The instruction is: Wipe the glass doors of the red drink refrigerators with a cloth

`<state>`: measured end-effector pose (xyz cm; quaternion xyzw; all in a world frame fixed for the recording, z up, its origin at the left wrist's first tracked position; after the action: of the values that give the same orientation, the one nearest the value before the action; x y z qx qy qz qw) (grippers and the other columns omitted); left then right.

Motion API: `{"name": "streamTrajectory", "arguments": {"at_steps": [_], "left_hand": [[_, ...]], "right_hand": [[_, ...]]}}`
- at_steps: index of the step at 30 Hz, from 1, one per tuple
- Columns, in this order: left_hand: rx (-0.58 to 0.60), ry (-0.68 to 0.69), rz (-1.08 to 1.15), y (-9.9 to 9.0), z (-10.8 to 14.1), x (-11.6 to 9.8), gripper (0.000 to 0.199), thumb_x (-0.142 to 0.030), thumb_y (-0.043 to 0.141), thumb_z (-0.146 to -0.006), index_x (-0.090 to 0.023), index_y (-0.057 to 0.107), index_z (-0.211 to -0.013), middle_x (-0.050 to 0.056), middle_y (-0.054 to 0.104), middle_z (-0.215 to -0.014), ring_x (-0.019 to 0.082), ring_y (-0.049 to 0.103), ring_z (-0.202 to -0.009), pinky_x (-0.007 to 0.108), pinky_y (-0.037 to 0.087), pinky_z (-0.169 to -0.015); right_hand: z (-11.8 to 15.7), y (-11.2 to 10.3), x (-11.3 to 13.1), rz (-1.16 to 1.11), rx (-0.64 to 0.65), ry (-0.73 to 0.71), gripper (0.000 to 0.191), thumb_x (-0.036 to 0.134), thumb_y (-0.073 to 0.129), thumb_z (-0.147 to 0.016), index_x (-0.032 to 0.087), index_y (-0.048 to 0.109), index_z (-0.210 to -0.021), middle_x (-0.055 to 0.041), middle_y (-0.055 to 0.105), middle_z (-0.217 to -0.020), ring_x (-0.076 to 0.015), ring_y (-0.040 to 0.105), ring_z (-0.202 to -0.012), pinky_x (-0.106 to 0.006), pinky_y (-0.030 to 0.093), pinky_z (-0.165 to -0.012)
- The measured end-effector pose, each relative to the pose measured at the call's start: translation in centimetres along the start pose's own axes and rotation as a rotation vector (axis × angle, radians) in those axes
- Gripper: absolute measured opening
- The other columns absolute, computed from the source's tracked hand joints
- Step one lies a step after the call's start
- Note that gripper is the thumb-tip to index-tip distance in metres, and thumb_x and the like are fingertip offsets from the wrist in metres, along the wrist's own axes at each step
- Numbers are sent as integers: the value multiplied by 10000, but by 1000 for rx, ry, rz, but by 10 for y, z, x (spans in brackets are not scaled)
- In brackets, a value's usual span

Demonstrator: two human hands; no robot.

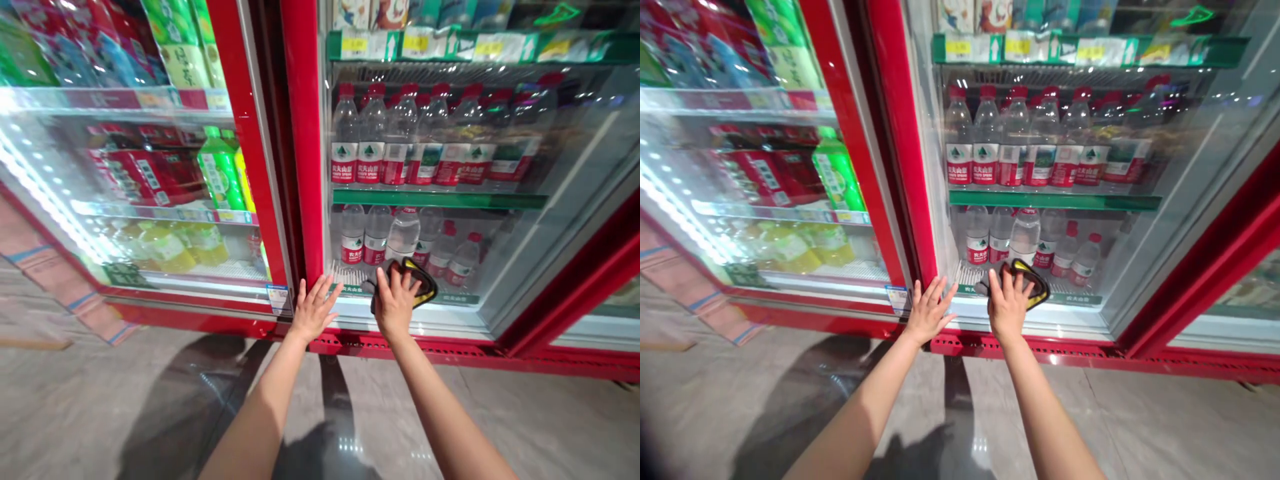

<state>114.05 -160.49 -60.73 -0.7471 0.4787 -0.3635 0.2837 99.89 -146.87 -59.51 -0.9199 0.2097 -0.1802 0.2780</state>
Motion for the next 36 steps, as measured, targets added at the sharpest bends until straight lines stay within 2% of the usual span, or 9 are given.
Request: {"name": "streamTrajectory", "arguments": {"at_steps": [3,6,9,12,17,21,29,33,36], "left_hand": [[-29,-12,14,-2,5,6,909,-454,737,-849,-293,253,-1601,120,365,-1626,306,217,-1550,607,44,-1261],[-59,-11,8,-3,10,10,906,-456,744,-841,-289,271,-1596,117,372,-1622,300,213,-1552,592,66,-1265],[-47,-40,-14,-5,16,19,887,-485,728,-852,-265,288,-1591,138,386,-1612,291,235,-1546,591,24,-1265],[-24,-76,-15,-6,19,29,909,-513,711,-861,-196,274,-1593,175,409,-1591,290,240,-1544,577,-4,-1269],[-44,-90,-14,-10,24,32,977,-512,723,-850,-110,233,-1594,199,429,-1572,299,253,-1539,540,37,-1286],[-50,-90,-28,-12,30,36,987,-509,728,-847,-115,222,-1598,178,421,-1583,286,263,-1537,510,67,-1296],[-33,-69,-45,-16,39,45,982,-444,719,-862,-131,169,-1614,136,373,-1619,271,221,-1551,507,113,-1299],[-10,-42,-68,-14,47,45,893,-383,693,-882,-126,225,-1598,122,361,-1627,255,201,-1557,492,98,-1302],[-20,-26,-75,-13,52,46,772,-358,678,-892,-125,345,-1548,123,372,-1622,258,220,-1552,500,99,-1302]], "right_hand": [[-4,13,42,-27,182,-279,656,173,489,-927,384,403,-1541,-53,445,-1584,-354,308,-1482,-651,159,-1189],[17,19,42,-11,371,-551,621,183,475,-959,437,411,-1522,12,519,-1534,-253,401,-1440,-512,160,-1233],[6,-1,11,75,214,-427,565,230,493,-970,399,455,-1508,-31,554,-1501,-283,417,-1427,-559,127,-1230],[-12,-14,16,86,33,-297,577,254,523,-949,354,462,-1515,-79,523,-1521,-350,356,-1460,-624,140,-1205],[7,14,80,79,168,-482,638,188,477,-957,352,366,-1564,-51,507,-1542,-303,393,-1436,-535,189,-1208],[39,22,89,44,244,-671,635,174,494,-961,348,375,-1559,-8,580,-1481,-220,491,-1353,-399,249,-1184],[11,18,116,63,102,-482,561,234,480,-984,330,434,-1536,-52,584,-1472,-292,450,-1390,-507,171,-1207],[34,31,129,18,127,-577,535,183,477,-975,336,506,-1487,-22,622,-1433,-255,504,-1332,-452,211,-1199],[27,28,136,-13,136,-630,561,171,465,-978,342,466,-1513,-9,598,-1461,-240,483,-1359,-439,212,-1203]]}}
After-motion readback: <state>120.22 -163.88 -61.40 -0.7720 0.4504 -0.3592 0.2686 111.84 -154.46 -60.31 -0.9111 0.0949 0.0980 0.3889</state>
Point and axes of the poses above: each hand's wrist, its own z-axis away from the middle knuckle, its own y-axis out of the palm, x = y × z, the point moved 10 cm from there along -z, towards the middle knuckle
